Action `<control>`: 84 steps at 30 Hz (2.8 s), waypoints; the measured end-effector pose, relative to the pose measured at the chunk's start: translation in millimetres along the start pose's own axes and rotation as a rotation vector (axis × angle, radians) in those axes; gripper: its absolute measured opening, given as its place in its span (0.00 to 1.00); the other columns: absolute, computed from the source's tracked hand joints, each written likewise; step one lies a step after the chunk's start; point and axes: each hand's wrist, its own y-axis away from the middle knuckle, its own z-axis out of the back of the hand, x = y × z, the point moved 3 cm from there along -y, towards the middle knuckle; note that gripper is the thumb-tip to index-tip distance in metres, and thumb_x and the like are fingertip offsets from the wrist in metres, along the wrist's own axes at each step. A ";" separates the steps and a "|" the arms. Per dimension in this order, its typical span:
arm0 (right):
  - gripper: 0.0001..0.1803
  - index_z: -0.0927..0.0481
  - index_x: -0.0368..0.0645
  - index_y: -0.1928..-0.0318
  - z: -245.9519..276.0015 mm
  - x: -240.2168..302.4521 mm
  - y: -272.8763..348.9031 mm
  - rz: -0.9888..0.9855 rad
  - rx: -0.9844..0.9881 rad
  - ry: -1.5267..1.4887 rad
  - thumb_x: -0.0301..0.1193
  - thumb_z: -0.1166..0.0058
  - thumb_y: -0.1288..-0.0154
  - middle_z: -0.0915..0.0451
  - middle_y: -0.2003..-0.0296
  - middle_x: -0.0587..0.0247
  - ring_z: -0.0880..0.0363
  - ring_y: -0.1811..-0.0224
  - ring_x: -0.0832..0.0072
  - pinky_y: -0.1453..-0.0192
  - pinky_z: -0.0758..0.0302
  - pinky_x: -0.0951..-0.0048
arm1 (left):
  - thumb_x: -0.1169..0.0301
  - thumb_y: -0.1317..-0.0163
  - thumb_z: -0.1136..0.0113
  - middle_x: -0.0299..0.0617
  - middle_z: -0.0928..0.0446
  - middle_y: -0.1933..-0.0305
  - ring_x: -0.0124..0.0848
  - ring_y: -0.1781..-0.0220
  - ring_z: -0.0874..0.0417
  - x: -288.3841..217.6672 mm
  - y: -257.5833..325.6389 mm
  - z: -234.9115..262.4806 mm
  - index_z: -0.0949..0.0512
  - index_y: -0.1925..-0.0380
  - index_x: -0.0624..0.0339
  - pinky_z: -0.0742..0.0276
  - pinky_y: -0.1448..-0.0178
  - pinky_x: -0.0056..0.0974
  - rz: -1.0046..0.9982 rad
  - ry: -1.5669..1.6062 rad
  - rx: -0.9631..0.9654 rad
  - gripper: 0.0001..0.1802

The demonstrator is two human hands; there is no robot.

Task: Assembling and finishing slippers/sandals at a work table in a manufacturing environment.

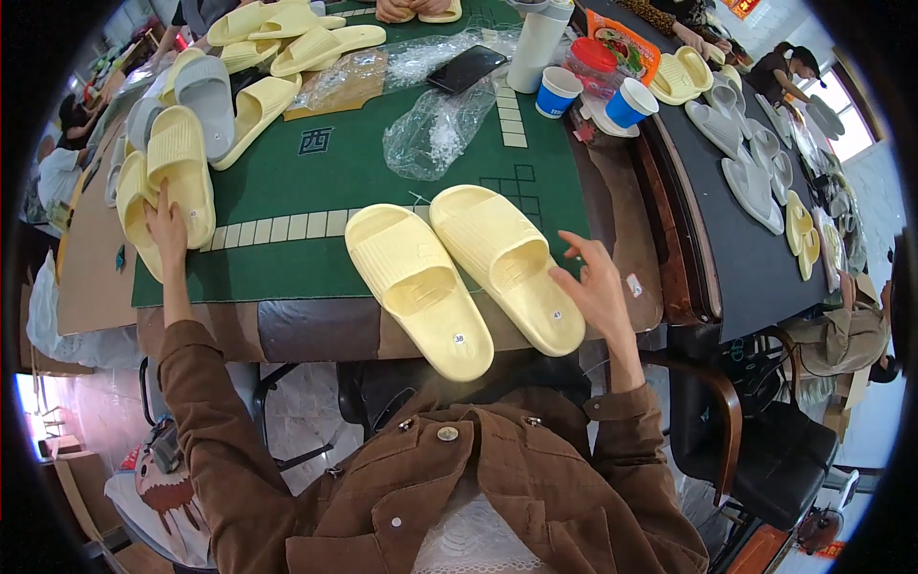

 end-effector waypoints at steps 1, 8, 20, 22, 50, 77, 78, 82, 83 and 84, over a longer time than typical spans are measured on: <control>0.24 0.24 0.42 0.45 -6.2 5.1 -1.5 0.095 -0.014 0.014 0.27 0.37 0.44 0.25 0.62 0.60 0.29 0.71 0.73 0.68 0.30 0.72 | 0.64 0.34 0.50 0.66 0.47 0.29 0.55 0.26 0.47 -4.9 6.8 3.0 0.38 0.31 0.40 0.52 0.28 0.58 0.002 -0.007 -0.003 0.30; 0.20 0.23 0.40 0.47 -30.6 15.3 -16.3 0.062 0.026 0.097 0.29 0.42 0.40 0.26 0.62 0.53 0.22 0.61 0.59 0.58 0.25 0.62 | 0.69 0.35 0.48 0.65 0.47 0.29 0.55 0.26 0.47 -129.3 62.4 45.3 0.32 0.36 0.56 0.50 0.26 0.49 0.097 0.250 -0.091 0.25; 0.16 0.26 0.36 0.47 -17.1 14.1 -7.9 -0.068 -0.048 -0.120 0.28 0.50 0.33 0.20 0.70 0.53 0.20 0.71 0.69 0.67 0.27 0.71 | 0.62 0.33 0.47 0.56 0.47 0.28 0.58 0.25 0.53 -355.5 176.8 88.9 0.36 0.36 0.59 0.54 0.24 0.52 -0.307 0.720 0.623 0.27; 0.16 0.27 0.36 0.46 -6.3 15.8 -8.2 -0.103 -0.094 -0.177 0.29 0.50 0.32 0.20 0.73 0.56 0.22 0.73 0.74 0.69 0.29 0.73 | 0.62 0.33 0.47 0.56 0.48 0.28 0.58 0.25 0.53 -361.3 175.1 84.4 0.37 0.36 0.59 0.53 0.24 0.53 -0.315 0.718 0.648 0.28; 0.20 0.31 0.34 0.42 42.9 -2.2 -3.7 -0.238 -0.175 -0.562 0.29 0.47 0.31 0.20 0.64 0.62 0.21 0.66 0.83 0.65 0.26 0.83 | 0.70 0.50 0.34 0.51 0.38 0.34 0.47 0.32 0.35 -371.9 150.4 88.8 0.36 0.34 0.56 0.37 0.30 0.43 -0.222 0.912 0.668 0.40; 0.25 0.34 0.33 0.38 23.4 51.6 -19.2 -0.013 -0.136 -0.571 0.25 0.46 0.33 0.24 0.67 0.68 0.23 0.68 0.86 0.68 0.29 0.85 | 0.82 0.58 0.51 0.51 0.39 0.34 0.48 0.29 0.40 -373.8 146.8 89.6 0.28 0.41 0.58 0.43 0.27 0.44 -0.160 0.999 0.772 0.36; 0.25 0.34 0.33 0.38 23.0 49.3 -17.4 -0.014 -0.138 -0.569 0.25 0.46 0.33 0.24 0.67 0.68 0.23 0.68 0.86 0.68 0.29 0.85 | 0.82 0.58 0.50 0.51 0.39 0.34 0.48 0.29 0.40 -375.1 145.6 87.7 0.28 0.41 0.58 0.43 0.27 0.44 -0.158 1.011 0.758 0.36; 0.25 0.35 0.33 0.38 5.9 30.5 -5.9 -0.090 -0.049 -0.666 0.26 0.46 0.32 0.25 0.63 0.65 0.22 0.65 0.84 0.66 0.27 0.83 | 0.82 0.56 0.50 0.52 0.39 0.33 0.47 0.29 0.40 -374.6 147.5 80.0 0.28 0.41 0.59 0.43 0.27 0.43 -0.145 1.008 0.722 0.35; 0.25 0.34 0.33 0.38 0.3 25.8 -1.8 -0.114 0.000 -0.637 0.27 0.46 0.33 0.25 0.61 0.64 0.22 0.64 0.83 0.65 0.26 0.83 | 0.81 0.53 0.49 0.53 0.41 0.32 0.48 0.28 0.41 -371.9 149.5 76.4 0.30 0.39 0.58 0.43 0.27 0.44 -0.157 1.019 0.706 0.34; 0.25 0.34 0.34 0.38 -3.0 21.4 1.0 -0.134 0.045 -0.512 0.27 0.45 0.33 0.25 0.57 0.61 0.23 0.62 0.83 0.62 0.26 0.81 | 0.80 0.50 0.48 0.54 0.44 0.31 0.50 0.28 0.42 -370.3 151.3 73.9 0.32 0.38 0.58 0.42 0.27 0.44 -0.168 1.029 0.690 0.34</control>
